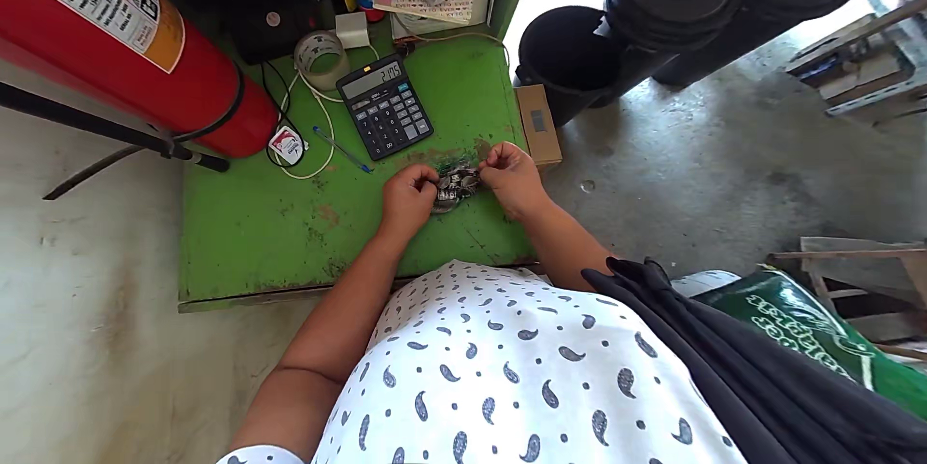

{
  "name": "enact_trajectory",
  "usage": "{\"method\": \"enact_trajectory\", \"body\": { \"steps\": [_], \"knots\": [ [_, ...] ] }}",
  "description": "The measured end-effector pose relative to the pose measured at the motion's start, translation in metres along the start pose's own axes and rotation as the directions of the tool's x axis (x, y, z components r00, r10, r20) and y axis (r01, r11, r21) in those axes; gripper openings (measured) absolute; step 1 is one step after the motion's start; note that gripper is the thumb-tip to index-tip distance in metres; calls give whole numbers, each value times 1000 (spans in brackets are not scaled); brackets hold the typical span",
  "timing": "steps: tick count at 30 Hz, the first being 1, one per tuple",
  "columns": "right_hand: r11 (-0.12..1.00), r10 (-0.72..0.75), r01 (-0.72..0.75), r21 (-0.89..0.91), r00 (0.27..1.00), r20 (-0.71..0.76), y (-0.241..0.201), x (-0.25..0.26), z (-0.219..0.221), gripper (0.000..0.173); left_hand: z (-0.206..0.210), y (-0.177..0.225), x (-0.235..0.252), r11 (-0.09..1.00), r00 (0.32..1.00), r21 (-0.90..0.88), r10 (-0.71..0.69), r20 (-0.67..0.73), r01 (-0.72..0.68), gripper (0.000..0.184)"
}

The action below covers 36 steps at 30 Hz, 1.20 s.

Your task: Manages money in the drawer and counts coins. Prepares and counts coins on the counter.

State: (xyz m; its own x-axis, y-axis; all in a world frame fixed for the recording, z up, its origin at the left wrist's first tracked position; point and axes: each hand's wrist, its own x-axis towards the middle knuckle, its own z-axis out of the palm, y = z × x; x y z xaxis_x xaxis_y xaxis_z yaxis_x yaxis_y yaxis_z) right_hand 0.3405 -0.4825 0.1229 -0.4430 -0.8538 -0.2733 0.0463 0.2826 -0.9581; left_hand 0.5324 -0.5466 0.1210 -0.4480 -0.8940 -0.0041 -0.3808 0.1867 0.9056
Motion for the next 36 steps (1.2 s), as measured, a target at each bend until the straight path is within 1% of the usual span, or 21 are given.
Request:
{"method": "enact_trajectory", "body": {
  "steps": [2,4,6,8,9,11,13,15,16,19,20,22,24,26,30,32,33,34,35,36],
  "knots": [
    [988,-42,46,-149,999,27,-3,-2,1,12,1,-7,-9,974,978,85,208,17,-209,23],
    [976,-53,64,-206,997,59,-5,-3,4,12,1,-10,-19,928,938,138,340,69,-346,28],
    [969,-59,79,-233,994,90,-9,-7,6,11,4,-10,-25,855,894,260,426,138,-448,27],
    [956,-63,92,-280,992,111,-19,-16,6,11,11,-7,-26,784,879,398,438,191,-477,34],
    [948,-74,108,-298,990,122,-25,-22,7,10,14,-5,-26,755,874,444,447,189,-482,36],
    [918,-203,220,-330,975,86,-18,-20,10,9,17,-3,-25,701,863,520,474,172,-488,31],
    [846,-371,369,-385,926,74,-15,-21,13,8,17,3,-24,659,852,562,493,179,-499,24],
    [747,-536,505,-432,842,58,-11,-20,16,8,18,8,-25,663,851,557,493,178,-501,15],
    [701,-596,552,-452,801,54,-10,-20,17,8,19,10,-25,685,857,534,486,172,-495,14],
    [594,-689,612,-522,722,62,-10,-19,17,7,19,11,-25,786,873,390,471,127,-480,11],
    [572,-700,613,-544,711,65,-10,-18,17,7,17,8,-25,794,863,348,492,111,-498,10],
    [556,-704,598,-577,708,56,-7,-15,17,7,12,1,-28,756,823,345,558,103,-556,10],
    [579,-686,569,-584,727,28,-3,-9,19,7,9,-7,-30,698,777,375,620,110,-610,10],
    [607,-669,548,-576,743,3,0,-4,21,6,8,-13,-30,665,748,392,656,101,-636,11],
    [643,-649,519,-564,760,-41,2,7,24,6,6,-19,-31,664,736,387,674,61,-640,14],
    [670,-622,508,-541,783,-34,4,13,25,6,6,-23,-33,699,767,378,640,49,-607,17],
    [681,-603,522,-513,798,10,4,16,22,7,5,-25,-34,730,794,361,606,51,-580,16],
    [694,-572,546,-469,814,100,2,17,15,11,4,-27,-35,757,816,334,573,71,-561,15],
    [711,-523,564,-420,823,220,-5,14,5,16,1,-29,-37,772,827,310,553,104,-555,15],
    [742,-440,553,-379,828,347,-16,6,-6,21,-4,-32,-39,771,826,302,544,148,-561,15]
  ]
}}
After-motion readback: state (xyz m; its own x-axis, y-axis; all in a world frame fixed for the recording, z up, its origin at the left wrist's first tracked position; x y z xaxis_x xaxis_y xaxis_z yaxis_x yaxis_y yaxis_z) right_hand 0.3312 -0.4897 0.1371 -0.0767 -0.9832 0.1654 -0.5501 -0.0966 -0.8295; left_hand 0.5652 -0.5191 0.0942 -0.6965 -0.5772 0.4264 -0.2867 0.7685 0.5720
